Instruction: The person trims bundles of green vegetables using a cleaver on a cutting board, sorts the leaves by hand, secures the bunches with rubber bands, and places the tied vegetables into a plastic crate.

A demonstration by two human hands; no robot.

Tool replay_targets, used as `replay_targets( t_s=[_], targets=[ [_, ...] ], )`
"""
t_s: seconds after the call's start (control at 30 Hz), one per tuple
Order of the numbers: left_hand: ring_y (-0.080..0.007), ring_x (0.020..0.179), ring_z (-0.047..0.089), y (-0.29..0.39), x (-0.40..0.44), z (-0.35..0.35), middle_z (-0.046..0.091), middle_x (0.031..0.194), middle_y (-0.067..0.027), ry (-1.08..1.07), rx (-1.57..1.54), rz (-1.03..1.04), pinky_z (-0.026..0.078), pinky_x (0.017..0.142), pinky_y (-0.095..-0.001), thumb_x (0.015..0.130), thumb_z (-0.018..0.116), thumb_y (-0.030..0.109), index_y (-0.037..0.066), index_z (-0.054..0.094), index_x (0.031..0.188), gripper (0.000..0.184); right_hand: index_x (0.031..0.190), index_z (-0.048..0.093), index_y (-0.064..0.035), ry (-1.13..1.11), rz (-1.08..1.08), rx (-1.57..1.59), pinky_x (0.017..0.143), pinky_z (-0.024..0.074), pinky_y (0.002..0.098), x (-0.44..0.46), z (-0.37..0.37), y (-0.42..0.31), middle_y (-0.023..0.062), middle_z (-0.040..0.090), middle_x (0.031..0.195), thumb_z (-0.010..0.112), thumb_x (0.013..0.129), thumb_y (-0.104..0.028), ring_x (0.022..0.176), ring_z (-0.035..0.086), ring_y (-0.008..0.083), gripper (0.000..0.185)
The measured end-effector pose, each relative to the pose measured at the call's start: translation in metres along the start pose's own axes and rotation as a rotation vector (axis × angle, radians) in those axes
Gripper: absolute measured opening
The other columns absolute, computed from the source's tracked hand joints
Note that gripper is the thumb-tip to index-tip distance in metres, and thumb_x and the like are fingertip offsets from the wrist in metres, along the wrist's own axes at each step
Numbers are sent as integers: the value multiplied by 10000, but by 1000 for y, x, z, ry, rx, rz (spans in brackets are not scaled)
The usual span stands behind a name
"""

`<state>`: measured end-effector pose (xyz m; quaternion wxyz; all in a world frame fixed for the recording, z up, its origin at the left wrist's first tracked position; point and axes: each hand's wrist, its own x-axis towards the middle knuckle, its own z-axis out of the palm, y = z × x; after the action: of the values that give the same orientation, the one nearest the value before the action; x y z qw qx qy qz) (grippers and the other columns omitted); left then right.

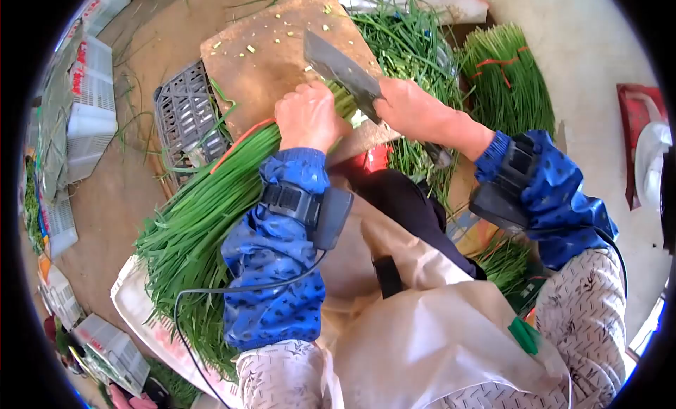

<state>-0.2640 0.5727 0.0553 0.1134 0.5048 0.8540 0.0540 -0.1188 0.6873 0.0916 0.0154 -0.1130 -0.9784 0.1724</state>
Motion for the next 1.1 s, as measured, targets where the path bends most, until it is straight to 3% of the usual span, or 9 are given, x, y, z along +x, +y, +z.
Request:
replay_targets(
  t_s=[0.07, 0.1, 0.33, 0.5, 0.57, 0.77, 0.8, 0.9, 1.1],
  targets=[
    [-370, 885, 691, -5, 5, 12, 681, 959, -228, 35, 37, 24, 562, 766, -457, 581, 863, 404, -33, 632, 981, 636, 688, 678, 26, 39, 270, 78, 618, 558, 429, 7, 3, -6, 183, 611, 703, 601, 752, -101, 666, 654, 336, 161],
    [-369, 851, 696, -8, 4, 16, 686, 908, -218, 65, -13, 20, 564, 750, -459, 578, 861, 392, -28, 640, 946, 601, 697, 683, 37, -75, -151, -197, 630, 560, 432, 11, 13, 15, 213, 616, 706, 595, 759, -109, 663, 651, 350, 182],
    [-373, 824, 691, -3, 2, 11, 687, 929, -202, 98, 13, 10, 573, 701, -432, 561, 870, 407, -18, 620, 983, 649, 848, 632, 68, -197, 66, 1, 692, 539, 467, 15, -7, 7, 236, 612, 764, 550, 848, -138, 765, 636, 414, 223],
    [-329, 722, 710, -18, 3, 22, 692, 758, -156, 262, -106, 52, 553, 593, -470, 694, 677, 171, 26, 683, 787, 172, 739, 645, -15, -157, -109, -500, 606, 522, 435, 19, 47, 1, 176, 615, 744, 537, 818, -86, 725, 643, 328, 152],
    [-332, 731, 712, -10, 0, 13, 694, 775, -163, 210, -157, 85, 561, 611, -462, 702, 675, 159, 30, 687, 795, 160, 795, 590, 69, -87, -24, -165, 666, 518, 497, 17, 40, 13, 265, 582, 729, 524, 868, -117, 733, 623, 431, 211],
    [-356, 776, 712, -11, -1, 18, 697, 827, -204, 229, -68, 84, 560, 648, -463, 723, 676, 217, 27, 674, 825, 216, 1032, 569, 96, -153, 583, 338, 726, 506, 537, -9, 31, -25, 285, 629, 790, 496, 894, -122, 845, 637, 469, 268],
    [-368, 780, 706, -13, 2, 22, 698, 830, -201, 227, -77, 72, 561, 686, -464, 734, 688, 267, 24, 669, 842, 266, 783, 670, 50, 114, 403, 136, 653, 551, 496, -1, 71, -10, 277, 673, 765, 566, 854, -130, 764, 683, 439, 219],
    [-387, 933, 683, 3, 4, 0, 690, 972, -237, -16, -114, -24, 555, 804, -474, 615, 843, 438, -6, 626, 1008, 631, 782, 668, 28, 96, 411, 17, 689, 556, 485, 19, 71, -8, 256, 688, 810, 568, 828, -107, 792, 698, 406, 174],
    [-373, 937, 677, -3, -1, 7, 680, 1002, -204, 23, 26, 9, 551, 814, -453, 561, 847, 397, -11, 616, 1040, 670, 945, 618, 31, 220, 459, 114, 729, 542, 518, -39, 64, -37, 250, 687, 865, 537, 834, -65, 830, 687, 415, 167]
  ],
)
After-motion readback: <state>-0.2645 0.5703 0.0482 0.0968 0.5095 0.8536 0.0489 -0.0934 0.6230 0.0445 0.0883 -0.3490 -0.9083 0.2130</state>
